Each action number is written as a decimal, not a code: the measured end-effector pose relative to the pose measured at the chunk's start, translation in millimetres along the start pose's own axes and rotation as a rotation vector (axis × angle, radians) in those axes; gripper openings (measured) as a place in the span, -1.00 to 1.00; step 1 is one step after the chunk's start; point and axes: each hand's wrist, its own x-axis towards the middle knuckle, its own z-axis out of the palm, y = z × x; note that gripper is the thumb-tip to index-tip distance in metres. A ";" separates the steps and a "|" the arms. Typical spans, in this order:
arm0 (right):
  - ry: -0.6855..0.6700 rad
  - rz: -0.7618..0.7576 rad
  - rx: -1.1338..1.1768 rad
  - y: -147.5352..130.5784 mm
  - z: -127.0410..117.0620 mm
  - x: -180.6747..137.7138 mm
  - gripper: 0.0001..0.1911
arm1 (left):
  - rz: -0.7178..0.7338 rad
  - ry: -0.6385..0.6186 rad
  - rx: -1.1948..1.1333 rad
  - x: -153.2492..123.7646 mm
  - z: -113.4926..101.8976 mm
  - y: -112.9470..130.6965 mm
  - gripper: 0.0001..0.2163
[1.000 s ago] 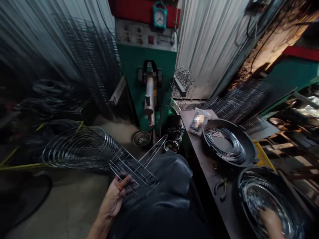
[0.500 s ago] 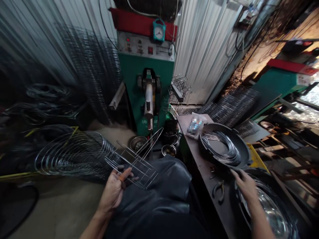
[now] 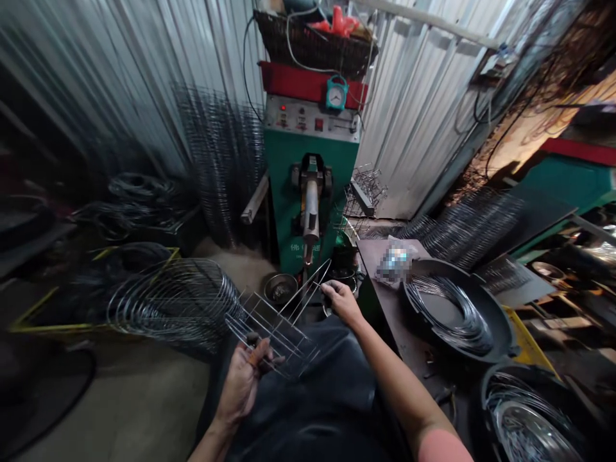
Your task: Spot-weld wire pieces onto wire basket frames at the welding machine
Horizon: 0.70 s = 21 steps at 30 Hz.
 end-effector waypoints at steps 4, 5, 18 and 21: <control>0.019 -0.057 0.055 6.1 5.9 8.1 -0.66 | -0.014 -0.028 0.010 10.7 -5.0 -1.5 -0.58; 0.019 -0.068 0.072 8.6 7.0 11.2 -0.65 | -0.020 -0.022 0.013 13.1 -4.8 -0.9 -0.57; 0.050 -0.016 0.235 32.1 14.4 45.3 -0.68 | -0.188 0.098 -0.015 44.0 1.2 7.1 -0.61; 0.047 0.011 0.262 35.5 15.7 49.9 -0.69 | -0.185 0.113 -0.024 47.1 2.4 7.1 -0.61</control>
